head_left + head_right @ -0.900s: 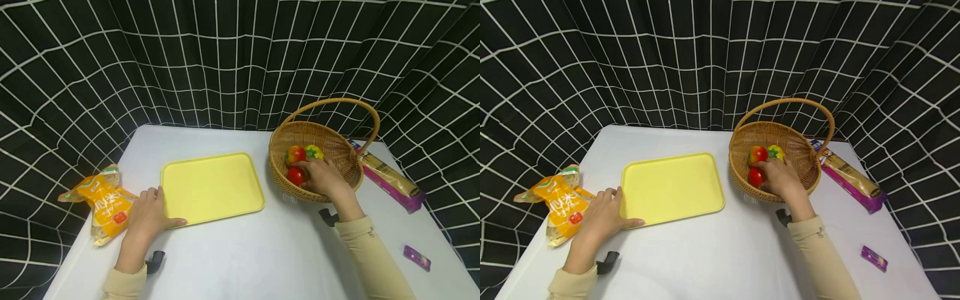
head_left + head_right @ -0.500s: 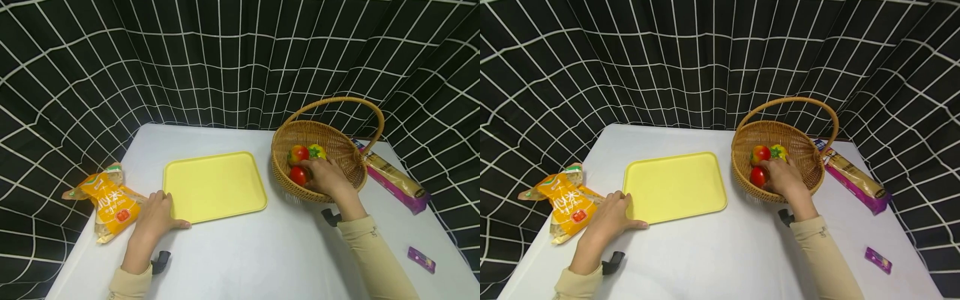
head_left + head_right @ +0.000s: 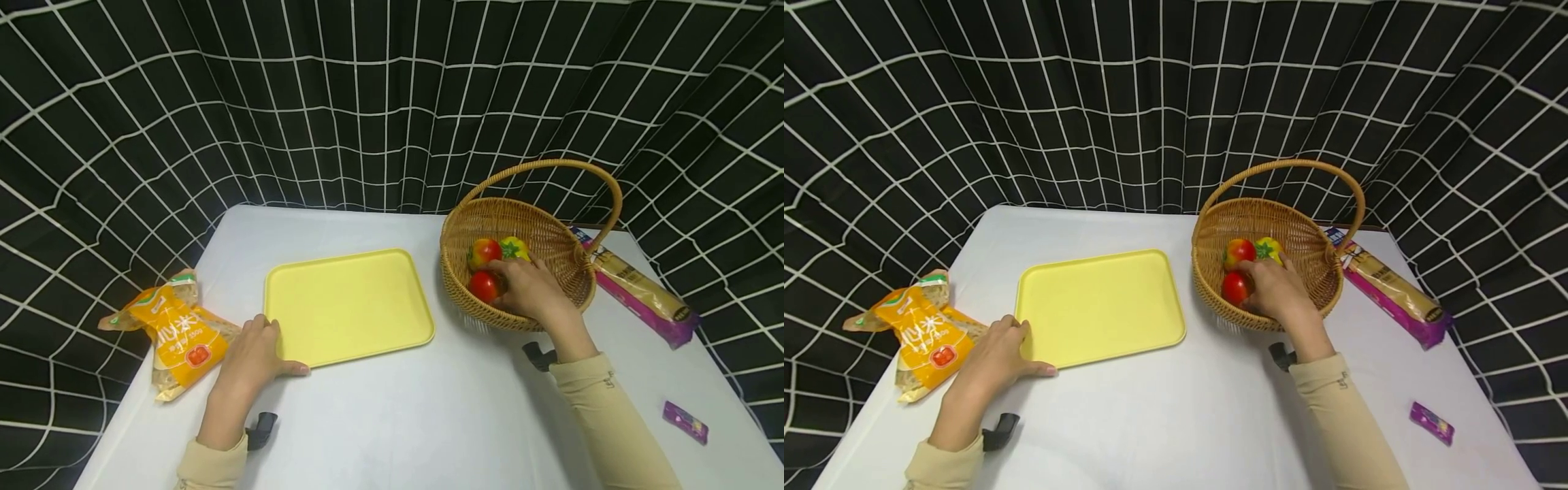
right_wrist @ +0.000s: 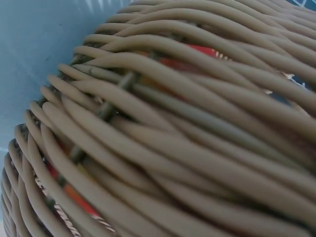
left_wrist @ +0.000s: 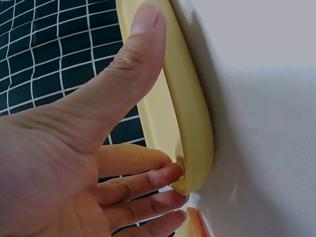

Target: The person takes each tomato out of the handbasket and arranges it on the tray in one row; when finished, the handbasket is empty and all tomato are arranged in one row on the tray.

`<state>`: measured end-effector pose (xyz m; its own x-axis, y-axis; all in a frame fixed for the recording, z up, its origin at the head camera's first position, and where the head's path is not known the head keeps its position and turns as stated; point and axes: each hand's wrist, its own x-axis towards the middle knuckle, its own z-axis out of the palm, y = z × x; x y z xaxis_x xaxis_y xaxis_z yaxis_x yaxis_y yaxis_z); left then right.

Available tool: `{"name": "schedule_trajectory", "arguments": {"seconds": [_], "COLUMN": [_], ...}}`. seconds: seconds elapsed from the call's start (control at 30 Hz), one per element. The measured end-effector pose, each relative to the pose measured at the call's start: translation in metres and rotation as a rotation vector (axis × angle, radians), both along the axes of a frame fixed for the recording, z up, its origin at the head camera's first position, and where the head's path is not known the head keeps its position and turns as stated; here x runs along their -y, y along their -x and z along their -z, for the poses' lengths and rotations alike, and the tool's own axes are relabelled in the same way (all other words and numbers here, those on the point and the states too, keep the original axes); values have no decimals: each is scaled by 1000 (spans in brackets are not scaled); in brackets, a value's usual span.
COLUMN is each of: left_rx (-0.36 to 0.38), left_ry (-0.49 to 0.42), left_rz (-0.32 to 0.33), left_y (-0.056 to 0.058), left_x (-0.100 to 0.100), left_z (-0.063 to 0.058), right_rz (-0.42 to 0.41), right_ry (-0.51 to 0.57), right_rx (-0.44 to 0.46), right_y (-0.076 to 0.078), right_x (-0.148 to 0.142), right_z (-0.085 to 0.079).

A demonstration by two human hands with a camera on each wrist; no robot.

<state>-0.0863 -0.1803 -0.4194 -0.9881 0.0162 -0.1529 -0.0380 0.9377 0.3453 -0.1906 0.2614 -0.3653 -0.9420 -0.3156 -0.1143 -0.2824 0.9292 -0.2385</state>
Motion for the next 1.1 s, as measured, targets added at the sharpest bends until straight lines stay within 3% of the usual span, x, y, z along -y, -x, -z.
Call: {"name": "schedule_trajectory", "arguments": {"seconds": [0.3, 0.53, 0.7, 0.9, 1.1], "left_rx": [-1, 0, -9, -16, -16], "left_ry": [9, 31, 33, 40, 41], "left_rz": [4, 17, 21, 28, 28], "left_y": [0, 1, 0, 0, 1], "left_x": [0, 0, 1, 1, 0], "left_z": [0, 0, 1, 1, 2], "right_rz": [10, 52, 58, 34, -6], "right_ry": [161, 249, 315, 430, 548], "right_rx": [-2, 10, -37, -145, -166], "right_y": [-5, -12, -18, -23, -20], "right_x": [-3, -1, 4, 25, 61], "right_z": [-12, -32, -47, -55, -51]}}
